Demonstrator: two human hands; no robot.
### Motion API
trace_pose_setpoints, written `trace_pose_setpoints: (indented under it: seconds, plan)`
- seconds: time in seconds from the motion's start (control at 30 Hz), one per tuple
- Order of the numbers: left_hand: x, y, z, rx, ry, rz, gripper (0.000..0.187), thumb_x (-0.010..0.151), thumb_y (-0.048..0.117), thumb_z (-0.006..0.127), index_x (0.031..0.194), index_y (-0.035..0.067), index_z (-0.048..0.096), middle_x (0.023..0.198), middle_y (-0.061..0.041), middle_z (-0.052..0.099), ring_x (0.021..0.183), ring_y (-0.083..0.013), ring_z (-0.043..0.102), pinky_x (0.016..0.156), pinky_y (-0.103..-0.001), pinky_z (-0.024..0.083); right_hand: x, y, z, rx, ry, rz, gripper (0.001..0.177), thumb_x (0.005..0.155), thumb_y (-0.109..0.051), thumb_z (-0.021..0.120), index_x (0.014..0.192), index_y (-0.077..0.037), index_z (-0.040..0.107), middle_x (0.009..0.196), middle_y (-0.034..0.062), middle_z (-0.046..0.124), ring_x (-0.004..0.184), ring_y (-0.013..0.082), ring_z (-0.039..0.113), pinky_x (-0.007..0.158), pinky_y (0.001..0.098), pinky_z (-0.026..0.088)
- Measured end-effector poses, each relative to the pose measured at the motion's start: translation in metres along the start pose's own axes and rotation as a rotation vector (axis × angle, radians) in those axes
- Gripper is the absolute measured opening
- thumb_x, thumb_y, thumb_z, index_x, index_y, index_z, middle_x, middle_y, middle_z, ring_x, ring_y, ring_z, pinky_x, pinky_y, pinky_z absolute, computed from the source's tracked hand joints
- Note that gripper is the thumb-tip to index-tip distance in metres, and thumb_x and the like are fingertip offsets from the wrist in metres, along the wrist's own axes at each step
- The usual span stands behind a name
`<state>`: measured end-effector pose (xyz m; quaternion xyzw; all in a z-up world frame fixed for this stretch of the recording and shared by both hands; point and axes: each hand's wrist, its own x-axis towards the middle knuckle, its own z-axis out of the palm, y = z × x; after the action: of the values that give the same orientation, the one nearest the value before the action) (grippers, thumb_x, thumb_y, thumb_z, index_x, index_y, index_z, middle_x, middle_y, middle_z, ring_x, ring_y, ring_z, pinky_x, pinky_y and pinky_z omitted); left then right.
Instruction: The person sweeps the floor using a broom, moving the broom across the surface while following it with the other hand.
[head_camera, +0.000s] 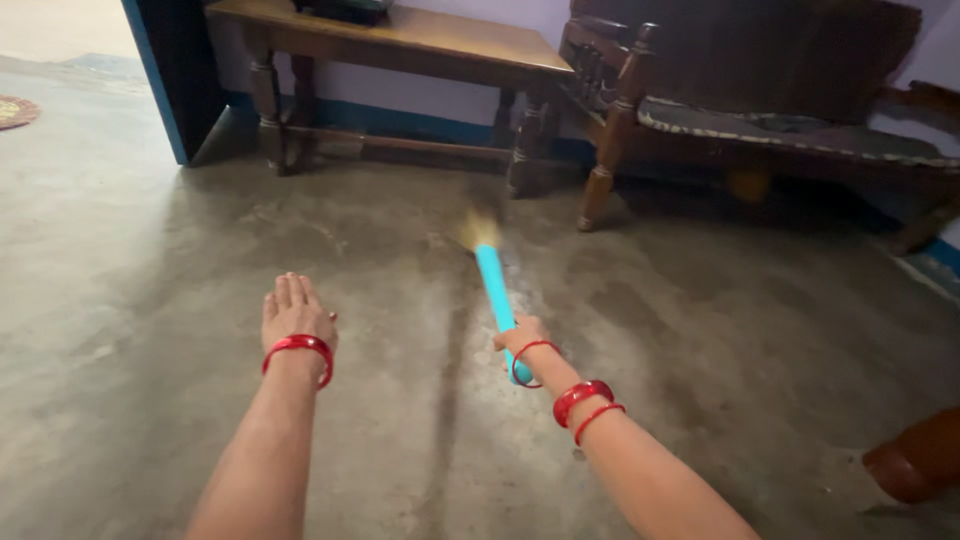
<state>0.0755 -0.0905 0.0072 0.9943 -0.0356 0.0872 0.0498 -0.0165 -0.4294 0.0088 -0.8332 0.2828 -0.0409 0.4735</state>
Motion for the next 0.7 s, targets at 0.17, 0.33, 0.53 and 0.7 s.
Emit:
trace_pose_setpoints:
  seconds: [0.17, 0.33, 0.53, 0.7]
  plan:
    - [-0.007, -0.007, 0.001, 0.002, 0.010, 0.057, 0.077, 0.102, 0.041, 0.048, 0.161, 0.001, 0.018, 0.170, -0.013, 0.016, 0.158, -0.0264, 0.011, 0.126, -0.040, 0.016, 0.027, 0.011, 0.034, -0.195, -0.006, -0.046, 0.034, 0.065, -0.011, 0.085, 0.094, 0.004, 0.073, 0.083, 0.0173, 0.075, 0.069, 0.0274, 0.074, 0.064, 0.0426, 0.061]
    - [0.002, -0.057, 0.009, 0.040, 0.038, -0.016, 0.076, 0.102, 0.040, 0.046, 0.161, 0.002, 0.016, 0.170, -0.013, 0.014, 0.156, -0.0258, 0.011, 0.124, -0.040, 0.016, 0.001, -0.006, 0.116, -0.415, -0.140, -0.243, 0.051, 0.060, -0.013, 0.082, 0.108, -0.003, 0.067, 0.097, 0.0209, 0.074, 0.093, 0.0331, 0.074, 0.081, 0.0426, 0.059]
    - [0.004, -0.102, 0.017, 0.048, -0.020, -0.101, 0.075, 0.102, 0.040, 0.044, 0.161, 0.005, 0.015, 0.170, -0.011, 0.012, 0.156, -0.0245, 0.010, 0.125, -0.040, 0.014, -0.082, -0.061, 0.190, -0.553, -0.356, -0.431, 0.057, 0.068, -0.013, 0.069, 0.124, -0.006, 0.059, 0.104, 0.0258, 0.071, 0.102, 0.0429, 0.070, 0.086, 0.0485, 0.057]
    - [-0.002, -0.118, 0.014, 0.055, 0.008, -0.122, 0.074, 0.102, 0.039, 0.045, 0.162, 0.005, 0.019, 0.170, -0.011, 0.015, 0.157, -0.0243, 0.012, 0.124, -0.040, 0.015, -0.134, -0.110, 0.223, -0.562, -0.529, -0.549, 0.067, 0.067, -0.013, 0.077, 0.129, -0.003, 0.056, 0.097, 0.0237, 0.072, 0.086, 0.0374, 0.073, 0.074, 0.0460, 0.060]
